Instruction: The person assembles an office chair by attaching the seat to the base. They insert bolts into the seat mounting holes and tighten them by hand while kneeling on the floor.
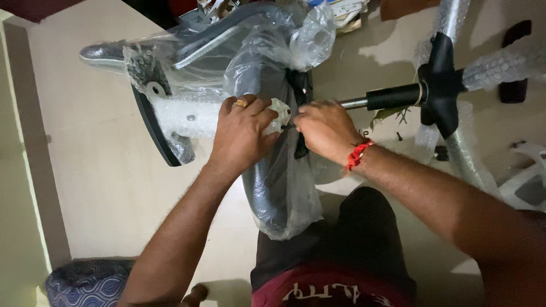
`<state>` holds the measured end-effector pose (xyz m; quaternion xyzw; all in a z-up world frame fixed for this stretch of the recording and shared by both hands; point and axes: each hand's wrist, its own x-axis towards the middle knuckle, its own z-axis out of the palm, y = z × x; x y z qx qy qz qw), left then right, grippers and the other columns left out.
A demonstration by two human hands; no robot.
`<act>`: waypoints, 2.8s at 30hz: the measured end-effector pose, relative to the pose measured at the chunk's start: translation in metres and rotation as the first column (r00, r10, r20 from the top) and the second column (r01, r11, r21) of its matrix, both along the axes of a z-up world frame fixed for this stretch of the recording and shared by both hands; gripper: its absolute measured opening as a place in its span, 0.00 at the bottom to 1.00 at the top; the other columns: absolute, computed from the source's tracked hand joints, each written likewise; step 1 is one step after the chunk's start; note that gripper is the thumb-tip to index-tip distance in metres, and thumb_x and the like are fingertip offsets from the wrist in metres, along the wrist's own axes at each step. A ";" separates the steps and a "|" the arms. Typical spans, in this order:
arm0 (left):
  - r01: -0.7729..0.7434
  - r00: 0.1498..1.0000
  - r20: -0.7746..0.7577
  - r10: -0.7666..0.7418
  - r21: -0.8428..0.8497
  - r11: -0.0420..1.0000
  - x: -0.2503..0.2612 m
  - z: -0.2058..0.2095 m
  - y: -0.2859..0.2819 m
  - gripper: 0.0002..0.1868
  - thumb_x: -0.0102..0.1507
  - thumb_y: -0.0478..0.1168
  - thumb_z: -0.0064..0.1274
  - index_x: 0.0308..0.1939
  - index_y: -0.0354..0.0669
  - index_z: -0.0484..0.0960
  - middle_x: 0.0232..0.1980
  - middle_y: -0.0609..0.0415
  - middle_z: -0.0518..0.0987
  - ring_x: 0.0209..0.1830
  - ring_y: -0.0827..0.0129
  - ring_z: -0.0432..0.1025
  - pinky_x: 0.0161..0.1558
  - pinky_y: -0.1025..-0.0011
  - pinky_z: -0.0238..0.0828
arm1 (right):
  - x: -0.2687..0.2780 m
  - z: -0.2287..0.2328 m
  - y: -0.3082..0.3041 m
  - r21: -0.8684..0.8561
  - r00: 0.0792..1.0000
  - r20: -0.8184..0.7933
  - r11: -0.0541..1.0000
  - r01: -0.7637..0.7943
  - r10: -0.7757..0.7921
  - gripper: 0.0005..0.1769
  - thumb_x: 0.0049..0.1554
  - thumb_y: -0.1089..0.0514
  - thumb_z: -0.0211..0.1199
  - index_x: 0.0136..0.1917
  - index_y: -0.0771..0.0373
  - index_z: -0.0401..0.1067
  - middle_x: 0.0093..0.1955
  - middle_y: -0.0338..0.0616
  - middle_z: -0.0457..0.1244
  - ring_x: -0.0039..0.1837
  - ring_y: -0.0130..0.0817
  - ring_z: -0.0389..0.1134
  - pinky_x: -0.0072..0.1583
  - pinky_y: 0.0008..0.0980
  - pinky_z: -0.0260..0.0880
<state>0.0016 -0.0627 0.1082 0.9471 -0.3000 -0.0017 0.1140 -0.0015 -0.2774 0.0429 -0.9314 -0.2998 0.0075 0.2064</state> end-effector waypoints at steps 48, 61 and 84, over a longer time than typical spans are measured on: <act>0.002 1.000 0.012 -0.002 0.017 1.000 0.000 0.000 0.004 0.21 0.53 0.47 0.68 0.48 0.49 0.84 0.54 0.55 0.78 0.63 0.57 0.68 0.63 0.43 0.57 | 0.002 0.000 0.011 -0.026 0.998 0.051 0.999 -0.027 0.028 0.06 0.51 0.66 0.60 0.43 0.64 0.75 0.45 0.52 0.64 0.51 0.50 0.69 0.52 0.47 0.70; 0.000 1.000 0.009 0.000 0.000 1.000 -0.001 0.000 0.005 0.20 0.53 0.46 0.67 0.48 0.50 0.84 0.55 0.56 0.78 0.64 0.57 0.68 0.63 0.45 0.58 | 0.008 0.008 0.007 -0.143 0.985 0.147 0.987 -0.070 0.091 0.05 0.50 0.57 0.62 0.38 0.54 0.79 0.41 0.40 0.68 0.52 0.41 0.70 0.58 0.49 0.65; 0.004 1.000 0.024 -0.005 0.030 1.000 -0.001 -0.003 0.003 0.20 0.54 0.48 0.66 0.49 0.50 0.84 0.55 0.56 0.78 0.64 0.58 0.68 0.64 0.46 0.57 | 0.003 -0.011 0.014 -0.136 1.000 0.021 0.991 -0.017 0.020 0.05 0.51 0.60 0.59 0.40 0.59 0.76 0.40 0.47 0.69 0.48 0.46 0.72 0.52 0.47 0.70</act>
